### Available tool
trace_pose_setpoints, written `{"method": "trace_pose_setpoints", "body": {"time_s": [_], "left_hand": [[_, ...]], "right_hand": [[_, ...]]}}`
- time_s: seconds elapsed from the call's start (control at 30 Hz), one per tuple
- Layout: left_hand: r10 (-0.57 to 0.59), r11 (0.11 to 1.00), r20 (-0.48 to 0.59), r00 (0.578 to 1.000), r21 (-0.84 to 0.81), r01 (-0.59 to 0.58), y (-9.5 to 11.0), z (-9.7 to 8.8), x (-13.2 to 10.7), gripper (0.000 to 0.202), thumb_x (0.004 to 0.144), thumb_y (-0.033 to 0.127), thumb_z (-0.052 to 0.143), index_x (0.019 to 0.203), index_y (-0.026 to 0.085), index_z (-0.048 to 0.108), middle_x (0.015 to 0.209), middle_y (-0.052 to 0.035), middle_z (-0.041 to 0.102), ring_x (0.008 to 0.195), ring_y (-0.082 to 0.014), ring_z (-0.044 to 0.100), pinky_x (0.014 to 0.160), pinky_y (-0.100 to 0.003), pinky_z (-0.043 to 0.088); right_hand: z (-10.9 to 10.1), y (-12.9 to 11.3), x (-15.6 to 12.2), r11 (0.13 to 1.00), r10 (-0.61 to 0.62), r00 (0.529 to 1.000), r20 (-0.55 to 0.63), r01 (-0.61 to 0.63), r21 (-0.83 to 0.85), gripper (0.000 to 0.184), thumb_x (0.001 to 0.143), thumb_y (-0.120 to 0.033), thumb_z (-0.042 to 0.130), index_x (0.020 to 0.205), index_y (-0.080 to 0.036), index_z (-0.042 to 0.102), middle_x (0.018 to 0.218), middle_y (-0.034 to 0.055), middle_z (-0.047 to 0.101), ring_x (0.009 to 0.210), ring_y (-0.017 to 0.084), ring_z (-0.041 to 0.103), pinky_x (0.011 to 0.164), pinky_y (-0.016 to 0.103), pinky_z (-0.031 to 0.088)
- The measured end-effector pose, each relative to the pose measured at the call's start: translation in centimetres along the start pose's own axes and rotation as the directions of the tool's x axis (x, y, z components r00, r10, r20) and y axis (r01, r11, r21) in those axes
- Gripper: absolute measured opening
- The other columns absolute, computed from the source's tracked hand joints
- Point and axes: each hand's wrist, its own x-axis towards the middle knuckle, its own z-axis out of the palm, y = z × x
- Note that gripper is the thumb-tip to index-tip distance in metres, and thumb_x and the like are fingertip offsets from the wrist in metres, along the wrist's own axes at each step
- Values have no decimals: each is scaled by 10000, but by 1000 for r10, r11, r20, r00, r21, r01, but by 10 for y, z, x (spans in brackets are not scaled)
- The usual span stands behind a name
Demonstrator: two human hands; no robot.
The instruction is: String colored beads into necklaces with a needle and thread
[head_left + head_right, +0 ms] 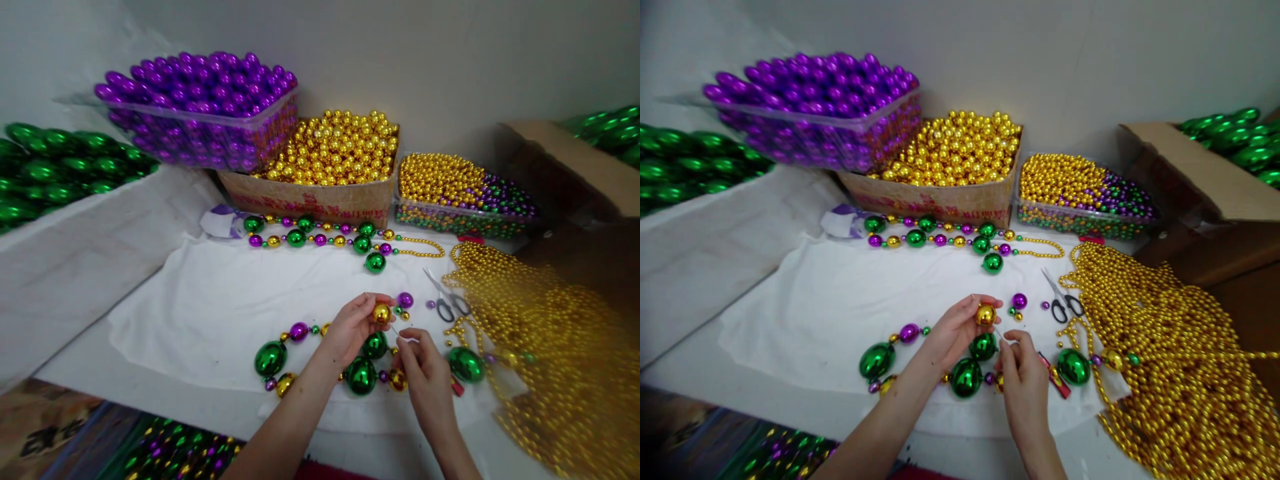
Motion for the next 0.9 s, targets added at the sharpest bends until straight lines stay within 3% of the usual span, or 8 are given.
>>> {"method": "trace_pose_setpoints", "body": {"time_s": [0.13, 0.23, 0.3, 0.4, 0.5, 0.67, 0.77, 0.9], "left_hand": [[176, 964, -77, 981, 215, -156, 15, 10, 3, 250, 892, 325, 540, 962, 154, 709, 1224, -117, 624, 1109, -238, 567, 952, -353, 403], [264, 888, -15, 965, 395, -237, 27, 21, 0, 234, 896, 300, 537, 957, 181, 729, 1312, -69, 577, 1261, -237, 455, 1078, -362, 282], [261, 866, 49, 964, 428, -257, 31, 30, -3, 224, 891, 281, 544, 960, 190, 736, 1326, -55, 569, 1282, -236, 436, 1098, -354, 257], [235, 894, 87, 968, 373, -250, 28, 43, -6, 209, 877, 263, 567, 959, 181, 741, 1294, -74, 592, 1250, -246, 471, 1079, -343, 285], [215, 931, 40, 976, 292, -217, 23, 44, -6, 212, 870, 280, 579, 930, 160, 743, 1239, -104, 623, 1185, -258, 520, 1016, -340, 352], [36, 942, 113, 993, 327, -71, 18, 25, 10, 244, 861, 313, 583, 991, 158, 719, 1127, -118, 666, 1026, -242, 586, 855, -328, 437], [-26, 860, 164, 986, 507, -62, 9, 19, 34, 184, 802, 210, 638, 959, 171, 726, 1014, -89, 687, 896, -205, 593, 807, -299, 416], [150, 646, 226, 963, 715, -268, -24, 31, 76, 193, 689, 20, 646, 686, 201, 716, 748, -56, 615, 850, -231, 528, 895, -331, 342]], "right_hand": [[-3, -5, 21, 955, -144, 989, -13, 135, -265, 319, 899, -419, 461, 1107, -204, 573, 900, 57, 692, 747, 209, 631, 667, 317, 465], [-12, -13, 28, 895, -333, 942, -32, 305, -326, 384, 884, -394, 499, 1221, -221, 568, 1164, 90, 626, 1038, 250, 557, 875, 394, 432], [-17, -19, 27, 887, -377, 926, -29, 352, -299, 365, 887, -374, 505, 1213, -233, 590, 1174, 84, 617, 1091, 252, 521, 911, 399, 411], [-22, -26, 22, 959, -262, 965, 6, 261, -109, 241, 880, -355, 525, 1005, -212, 674, 980, 58, 666, 913, 216, 583, 786, 330, 453], [-27, -22, 14, 990, -65, 997, 49, 58, 129, 225, 845, -377, 579, 773, -184, 669, 686, 11, 620, 674, 161, 566, 626, 263, 440], [-43, -2, -1, 859, 217, 976, 16, -198, 471, 241, 740, -405, 713, 791, -172, 673, 559, -31, 535, 506, 82, 435, 469, 186, 335], [-53, 5, -6, 756, 310, 947, -84, -192, 625, 247, 681, -368, 772, 790, -170, 671, 556, -47, 485, 489, 60, 381, 441, 159, 296], [-57, 5, -8, 669, 334, 934, -124, -142, 729, 239, 666, -331, 785, 795, -164, 674, 542, -71, 405, 447, 34, 258, 393, 144, 194]]}}
